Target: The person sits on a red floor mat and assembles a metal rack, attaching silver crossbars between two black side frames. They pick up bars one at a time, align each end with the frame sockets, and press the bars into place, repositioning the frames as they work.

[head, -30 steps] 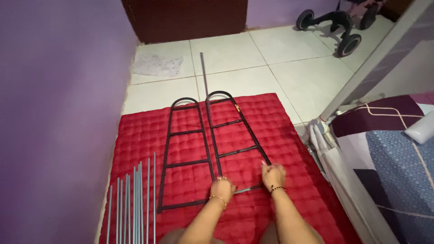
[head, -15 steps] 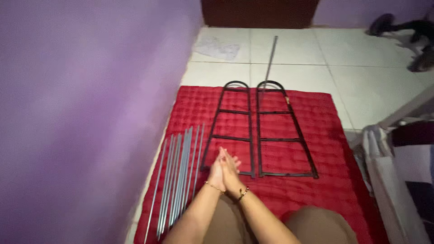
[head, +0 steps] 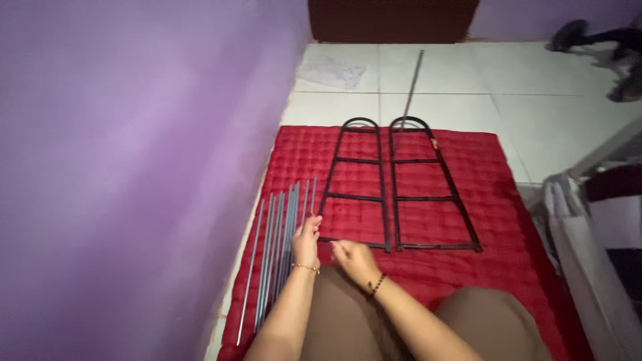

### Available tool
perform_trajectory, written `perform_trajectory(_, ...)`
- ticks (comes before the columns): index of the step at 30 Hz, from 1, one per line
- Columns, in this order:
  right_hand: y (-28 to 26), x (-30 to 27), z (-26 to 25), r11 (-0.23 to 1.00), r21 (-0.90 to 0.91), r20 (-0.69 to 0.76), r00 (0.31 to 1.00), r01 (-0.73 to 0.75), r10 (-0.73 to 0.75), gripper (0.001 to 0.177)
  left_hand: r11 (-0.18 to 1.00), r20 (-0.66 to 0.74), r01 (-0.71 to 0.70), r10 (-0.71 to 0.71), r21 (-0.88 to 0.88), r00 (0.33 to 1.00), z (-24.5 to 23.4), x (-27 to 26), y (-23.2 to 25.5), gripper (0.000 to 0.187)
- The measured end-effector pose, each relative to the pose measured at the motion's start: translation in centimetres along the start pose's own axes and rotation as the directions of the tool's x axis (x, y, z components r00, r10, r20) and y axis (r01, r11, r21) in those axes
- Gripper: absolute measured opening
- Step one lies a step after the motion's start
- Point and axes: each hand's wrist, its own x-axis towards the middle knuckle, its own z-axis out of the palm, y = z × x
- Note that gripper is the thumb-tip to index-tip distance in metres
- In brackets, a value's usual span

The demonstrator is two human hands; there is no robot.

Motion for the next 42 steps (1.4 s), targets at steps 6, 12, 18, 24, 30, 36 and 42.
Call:
perform_trajectory(6, 5.7, 2.5, -8.1, 0.98, -0.187, -0.259, 0.966, -0.067, 0.017, 0.032, 0.982, 0.289, -0.074, 0.022, 0.172, 0.957, 8.0, 1.0, -3.4, 0.055)
perform_trajectory(12, 14.4, 5.2, -11.1, 0.957, -0.188, -0.207, 0.961, -0.223, 0.183, 0.034, 0.914, 0.378, -0.003, -0.165, 0.406, 0.911, 14.1, 3.3, -7.6, 0.058)
perform_trajectory(18, 20.1, 6.5, -9.9, 0.874, -0.344, -0.16, 0.939, -0.342, 0.305, 0.03, 0.513, 0.275, -0.093, -0.292, 0.853, 0.916, 17.4, 5.0, -10.3, 0.042)
perform_trajectory(24, 22.1, 6.8, -9.1, 0.721, -0.456, -0.283, 0.853, -0.522, 0.438, 0.047, 0.245, 0.247, -0.184, -0.255, 0.952, 0.935, 19.6, 6.5, -13.7, 0.034)
perform_trajectory(30, 22.5, 7.1, -9.3, 0.647, -0.51, -0.206, 0.811, -0.566, 0.547, 0.041, 0.248, 0.161, -0.1, -0.239, 0.964, 0.958, 19.8, 6.3, -16.5, 0.038)
perform_trajectory(36, 22.5, 7.0, -8.9, 0.632, -0.542, -0.214, 0.818, -0.554, 0.533, 0.036, 0.193, 0.168, -0.112, -0.304, 0.975, 0.938, 19.7, 5.9, -16.2, 0.032)
perform_trajectory(42, 23.3, 6.3, -9.4, 0.629, -0.527, -0.356, 0.82, -0.572, 0.447, 0.03, 0.373, 0.086, 0.004, -0.225, 0.928, 0.971, 20.5, 6.0, -15.5, 0.032)
